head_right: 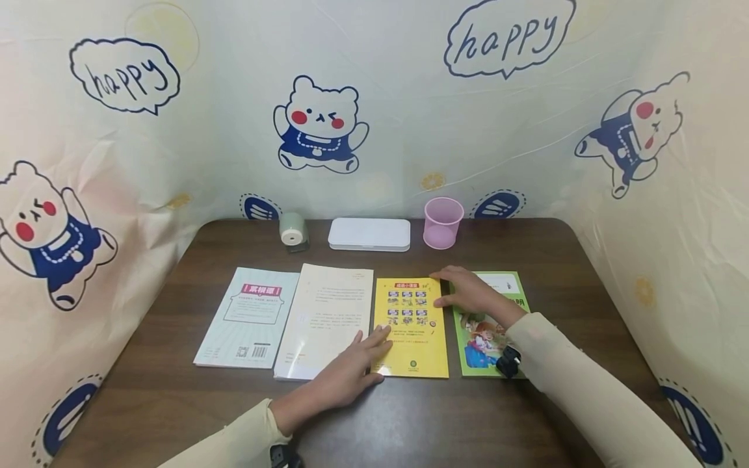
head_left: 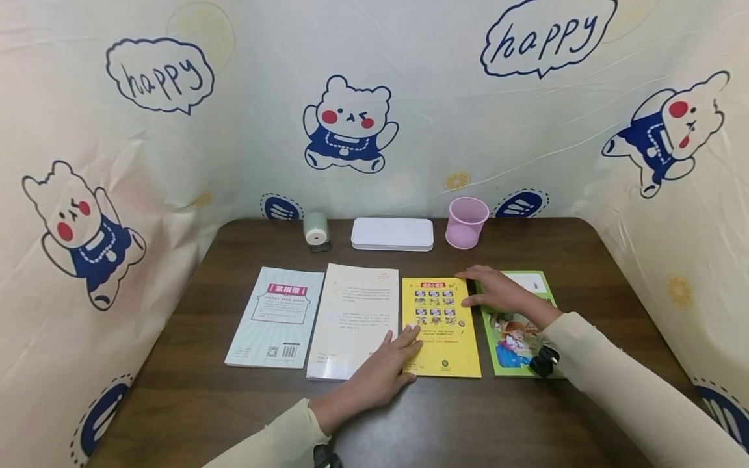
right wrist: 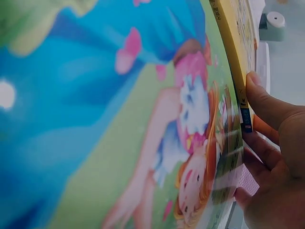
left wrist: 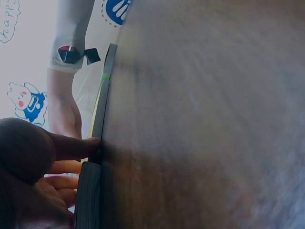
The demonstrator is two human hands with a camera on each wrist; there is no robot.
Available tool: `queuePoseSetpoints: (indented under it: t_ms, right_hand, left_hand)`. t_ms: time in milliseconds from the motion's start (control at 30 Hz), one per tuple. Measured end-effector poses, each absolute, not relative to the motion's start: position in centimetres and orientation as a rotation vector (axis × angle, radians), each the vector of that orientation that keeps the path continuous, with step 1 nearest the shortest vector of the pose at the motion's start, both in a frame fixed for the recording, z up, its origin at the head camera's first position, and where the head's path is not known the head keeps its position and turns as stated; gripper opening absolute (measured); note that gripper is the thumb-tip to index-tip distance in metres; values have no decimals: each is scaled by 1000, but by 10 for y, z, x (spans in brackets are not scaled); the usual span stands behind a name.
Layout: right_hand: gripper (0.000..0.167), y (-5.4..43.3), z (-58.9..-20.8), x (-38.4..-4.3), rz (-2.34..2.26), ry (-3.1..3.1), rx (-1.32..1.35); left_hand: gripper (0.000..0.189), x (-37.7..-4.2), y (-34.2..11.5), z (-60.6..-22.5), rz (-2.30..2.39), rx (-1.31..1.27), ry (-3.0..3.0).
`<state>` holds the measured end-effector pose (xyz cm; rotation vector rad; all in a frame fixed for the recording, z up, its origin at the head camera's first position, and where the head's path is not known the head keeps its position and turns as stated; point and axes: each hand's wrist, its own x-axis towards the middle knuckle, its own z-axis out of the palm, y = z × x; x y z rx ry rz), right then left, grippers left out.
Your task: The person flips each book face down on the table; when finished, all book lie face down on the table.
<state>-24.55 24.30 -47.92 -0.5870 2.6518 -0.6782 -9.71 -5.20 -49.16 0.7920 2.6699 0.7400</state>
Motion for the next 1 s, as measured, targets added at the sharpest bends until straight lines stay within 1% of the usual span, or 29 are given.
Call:
queuePoseSetpoints:
  t_ms: [633,1000]
  right_hand:
    - [66,242,-484,-246,-673,2664,-571]
    - [71,241,-480,-246,-624,2673,-556]
  left_hand:
    - [63,-98,-52,-494,727,797,2671]
    - [63,-97,-52,-495,717,813,2684]
